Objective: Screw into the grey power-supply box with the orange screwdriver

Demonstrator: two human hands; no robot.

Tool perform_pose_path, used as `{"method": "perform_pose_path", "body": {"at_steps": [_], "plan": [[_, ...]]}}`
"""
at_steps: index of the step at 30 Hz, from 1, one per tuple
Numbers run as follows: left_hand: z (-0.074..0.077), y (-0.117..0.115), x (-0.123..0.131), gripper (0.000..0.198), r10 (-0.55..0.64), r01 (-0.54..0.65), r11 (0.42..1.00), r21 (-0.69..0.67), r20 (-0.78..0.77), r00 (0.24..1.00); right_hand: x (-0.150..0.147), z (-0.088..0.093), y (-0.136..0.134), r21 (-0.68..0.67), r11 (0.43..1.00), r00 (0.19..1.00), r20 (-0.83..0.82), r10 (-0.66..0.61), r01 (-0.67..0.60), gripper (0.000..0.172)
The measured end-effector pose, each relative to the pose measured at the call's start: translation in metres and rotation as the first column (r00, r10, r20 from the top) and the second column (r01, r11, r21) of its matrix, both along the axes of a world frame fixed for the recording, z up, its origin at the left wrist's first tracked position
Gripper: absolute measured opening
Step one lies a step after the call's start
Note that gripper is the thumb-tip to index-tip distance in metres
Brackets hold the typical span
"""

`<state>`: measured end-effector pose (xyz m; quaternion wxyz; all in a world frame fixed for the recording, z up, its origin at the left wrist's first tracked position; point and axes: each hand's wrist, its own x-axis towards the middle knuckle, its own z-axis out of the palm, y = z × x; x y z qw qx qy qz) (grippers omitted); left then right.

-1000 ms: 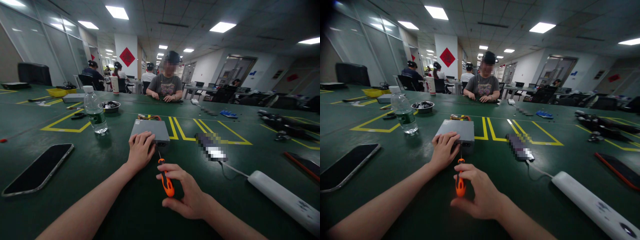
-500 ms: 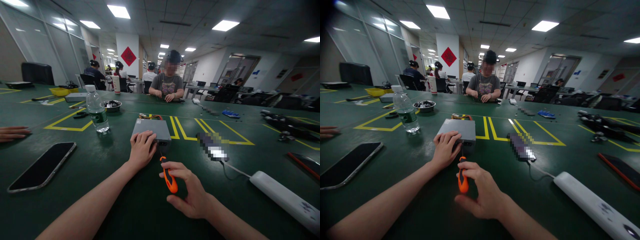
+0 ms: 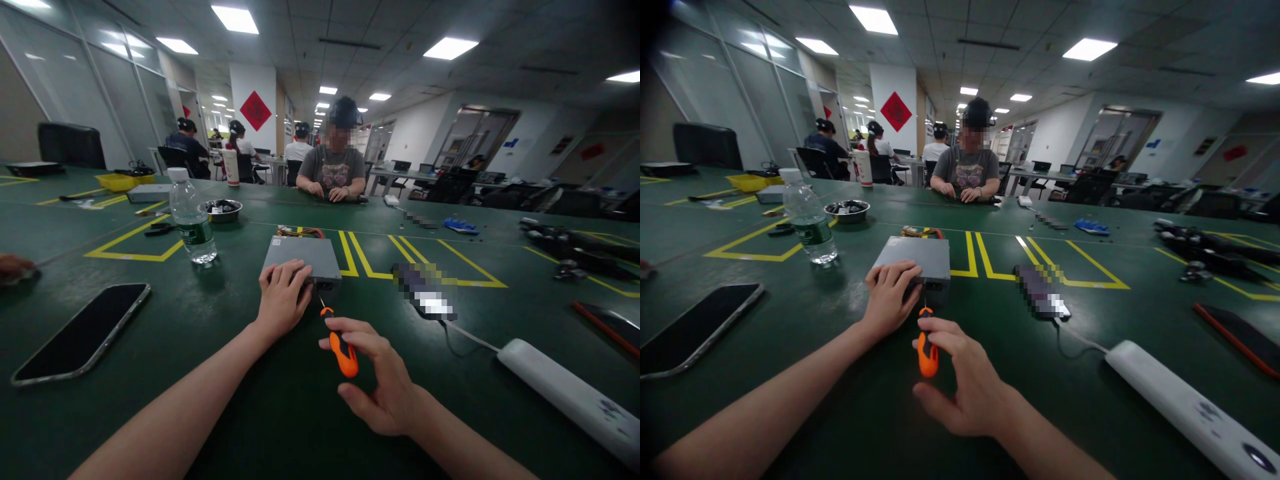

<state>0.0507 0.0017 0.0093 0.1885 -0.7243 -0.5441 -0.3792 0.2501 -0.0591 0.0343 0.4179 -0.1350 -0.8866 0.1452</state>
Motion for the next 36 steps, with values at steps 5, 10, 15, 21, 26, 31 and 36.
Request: {"method": "perform_pose_path", "body": {"at_steps": [5, 10, 15, 21, 26, 31, 36], "plan": [[0.0, 0.0, 0.0, 0.028, -0.001, 0.001, 1.0, -0.004, -0.007, 1.0, -0.001, 0.001, 0.001, 0.047, 0.999, 0.998, 0.052, -0.03, 0.028, 0.036], [0.0, 0.0, 0.0, 0.028, 0.006, -0.006, 1.0, -0.011, -0.007, 1.0, 0.0, -0.004, 0.001, -0.023, 0.999, 0.998, -0.049, -0.025, 0.024, 0.035], [0.001, -0.001, 0.0, 0.028, -0.002, 0.002, 1.0, -0.008, 0.0, 1.0, 0.0, -0.001, 0.001, -0.049, 0.998, 0.999, 0.031, 0.039, -0.038, 0.041], [0.001, -0.001, 0.001, 0.028, 0.009, -0.009, 1.0, -0.006, -0.003, 1.0, 0.0, -0.006, 0.004, -0.007, 1.0, 1.0, 0.008, -0.026, 0.026, 0.037], [0.001, -0.001, 0.002, 0.027, 0.021, -0.021, 1.0, -0.01, 0.007, 1.0, 0.0, -0.01, 0.006, -0.032, 1.0, 1.0, -0.011, 0.002, -0.002, 0.035], [0.002, -0.002, 0.002, 0.028, 0.018, -0.018, 1.0, -0.009, 0.005, 1.0, 0.008, -0.01, 0.006, 0.03, 0.998, 0.99, -0.127, 0.057, -0.054, 0.043], [0.002, -0.002, 0.001, 0.027, 0.016, -0.017, 1.0, -0.012, -0.004, 1.0, 0.021, -0.004, 0.009, 0.147, 0.987, 0.988, -0.149, -0.041, 0.063, 0.041]]}}
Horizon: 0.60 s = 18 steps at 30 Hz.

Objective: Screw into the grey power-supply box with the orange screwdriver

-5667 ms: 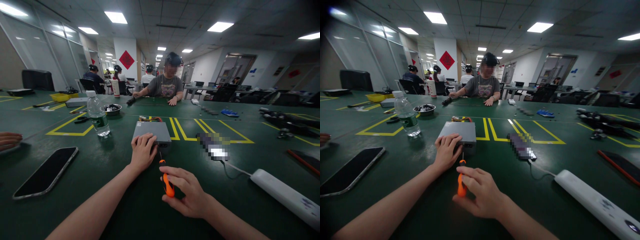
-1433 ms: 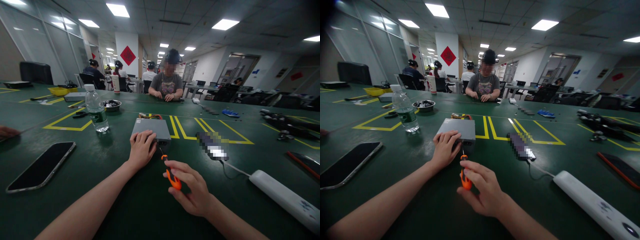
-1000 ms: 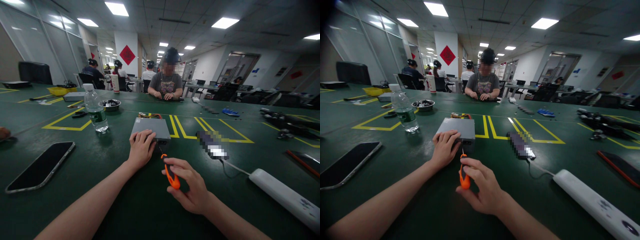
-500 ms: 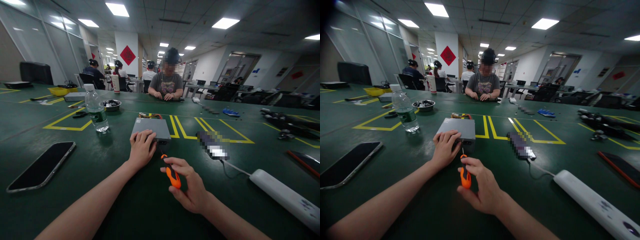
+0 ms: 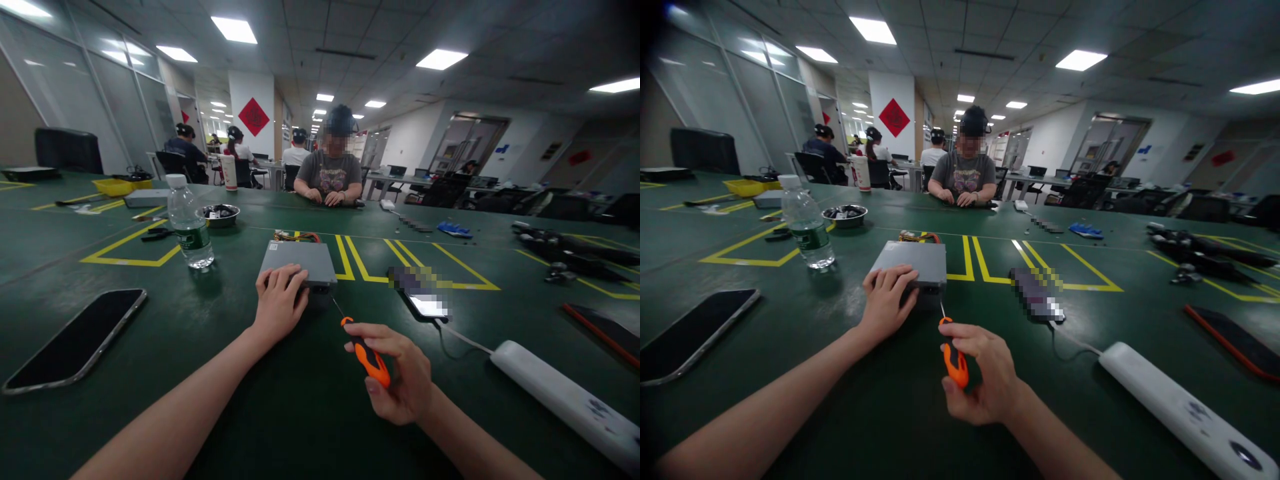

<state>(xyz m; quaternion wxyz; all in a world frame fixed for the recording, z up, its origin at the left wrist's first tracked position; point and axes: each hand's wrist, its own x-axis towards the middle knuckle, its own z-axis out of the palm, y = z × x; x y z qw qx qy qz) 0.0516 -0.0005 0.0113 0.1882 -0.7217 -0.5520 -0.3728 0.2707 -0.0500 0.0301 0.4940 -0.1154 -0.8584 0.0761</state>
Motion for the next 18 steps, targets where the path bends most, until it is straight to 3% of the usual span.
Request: {"method": "perform_pose_path", "body": {"at_steps": [18], "plan": [[0.0001, 0.001, -0.0001, 0.027, -0.006, 0.006, 1.0, 0.007, -0.001, 1.0, 0.0026, -0.0028, 0.0057, 0.017, 0.998, 0.998, 0.013, -0.054, 0.054, 0.042]]}}
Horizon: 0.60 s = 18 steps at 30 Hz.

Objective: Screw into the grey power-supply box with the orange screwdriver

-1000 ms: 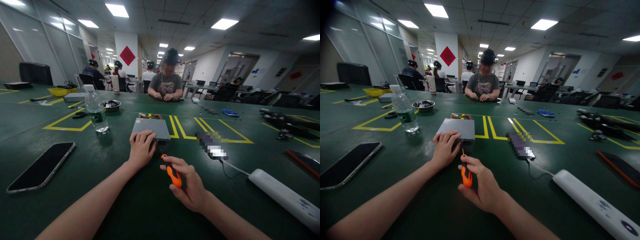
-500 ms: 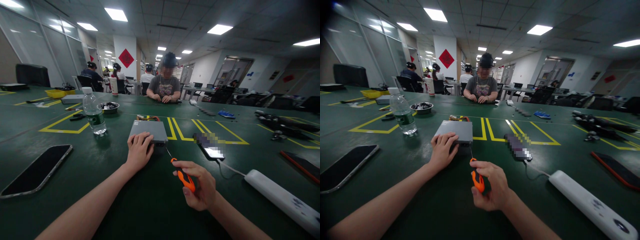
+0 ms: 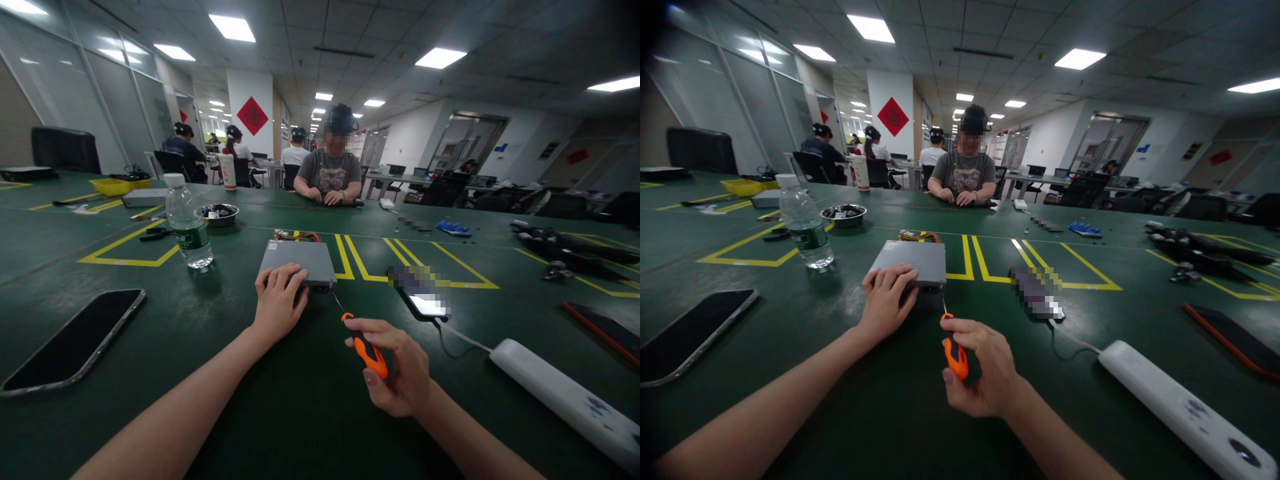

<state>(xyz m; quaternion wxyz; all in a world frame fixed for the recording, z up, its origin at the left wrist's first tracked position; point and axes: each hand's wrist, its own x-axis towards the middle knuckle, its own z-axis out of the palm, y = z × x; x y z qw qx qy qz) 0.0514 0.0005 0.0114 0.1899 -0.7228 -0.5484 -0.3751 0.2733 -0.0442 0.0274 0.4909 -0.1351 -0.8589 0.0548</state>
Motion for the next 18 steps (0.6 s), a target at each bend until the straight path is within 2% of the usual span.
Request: {"method": "perform_pose_path", "body": {"at_steps": [8, 13, 15, 18], "plan": [[-0.001, 0.001, 0.001, 0.028, 0.002, -0.002, 1.0, 0.002, 0.002, 1.0, -0.005, 0.01, -0.003, 0.019, 1.0, 0.997, 0.075, -0.01, 0.008, 0.035], [-0.001, 0.001, 0.0, 0.028, 0.004, -0.004, 1.0, 0.006, -0.004, 1.0, -0.01, 0.012, -0.008, 0.081, 0.988, 0.961, 0.233, -0.15, 0.135, 0.022], [-0.001, 0.001, 0.0, 0.027, 0.005, -0.005, 1.0, 0.008, -0.004, 1.0, -0.01, 0.011, -0.008, 0.049, 0.985, 0.955, 0.24, -0.175, 0.168, 0.014], [-0.001, 0.001, 0.001, 0.027, 0.001, -0.001, 1.0, 0.011, -0.003, 1.0, -0.008, 0.012, -0.007, -0.035, 0.99, 0.962, 0.245, -0.121, 0.133, 0.029]]}}
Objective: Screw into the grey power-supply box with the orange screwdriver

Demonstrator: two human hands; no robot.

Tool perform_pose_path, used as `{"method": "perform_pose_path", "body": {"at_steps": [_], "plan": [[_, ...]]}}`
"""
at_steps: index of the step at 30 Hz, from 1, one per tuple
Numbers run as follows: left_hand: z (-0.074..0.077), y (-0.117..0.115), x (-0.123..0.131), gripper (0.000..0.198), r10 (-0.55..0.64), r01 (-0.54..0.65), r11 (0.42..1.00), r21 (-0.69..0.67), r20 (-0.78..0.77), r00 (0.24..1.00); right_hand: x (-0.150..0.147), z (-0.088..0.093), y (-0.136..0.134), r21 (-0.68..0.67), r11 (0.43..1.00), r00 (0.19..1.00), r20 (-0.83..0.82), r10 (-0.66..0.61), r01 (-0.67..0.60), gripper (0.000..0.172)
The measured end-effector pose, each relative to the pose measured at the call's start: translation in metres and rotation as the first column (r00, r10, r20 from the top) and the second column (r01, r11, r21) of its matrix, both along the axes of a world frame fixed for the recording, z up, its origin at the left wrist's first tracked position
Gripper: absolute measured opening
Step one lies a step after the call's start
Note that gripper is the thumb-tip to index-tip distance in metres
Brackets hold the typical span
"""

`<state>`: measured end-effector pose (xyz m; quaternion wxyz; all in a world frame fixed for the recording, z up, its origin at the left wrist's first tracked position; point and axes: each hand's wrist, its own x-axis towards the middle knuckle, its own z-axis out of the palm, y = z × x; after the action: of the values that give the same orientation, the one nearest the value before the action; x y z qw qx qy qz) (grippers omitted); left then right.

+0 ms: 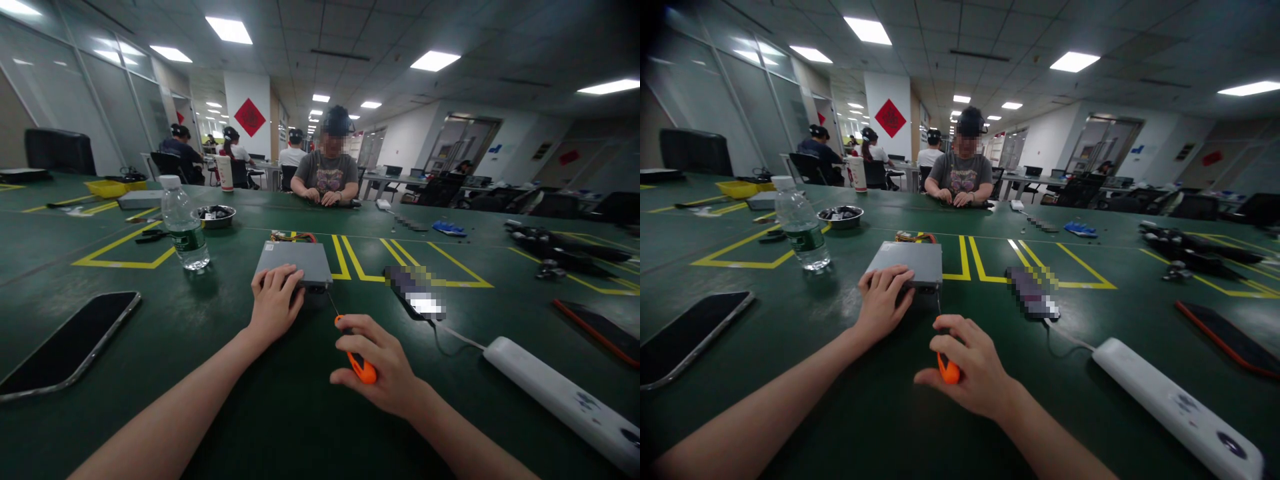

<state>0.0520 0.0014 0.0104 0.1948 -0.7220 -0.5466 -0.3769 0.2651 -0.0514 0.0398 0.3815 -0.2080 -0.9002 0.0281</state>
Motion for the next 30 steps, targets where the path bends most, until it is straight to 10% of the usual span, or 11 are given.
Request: {"method": "perform_pose_path", "body": {"at_steps": [30], "plan": [[0.001, -0.001, 0.0, 0.027, -0.008, 0.008, 1.0, -0.008, 0.011, 1.0, -0.002, -0.003, -0.001, -0.029, 0.99, 0.986, -0.096, 0.135, -0.138, 0.041]]}}
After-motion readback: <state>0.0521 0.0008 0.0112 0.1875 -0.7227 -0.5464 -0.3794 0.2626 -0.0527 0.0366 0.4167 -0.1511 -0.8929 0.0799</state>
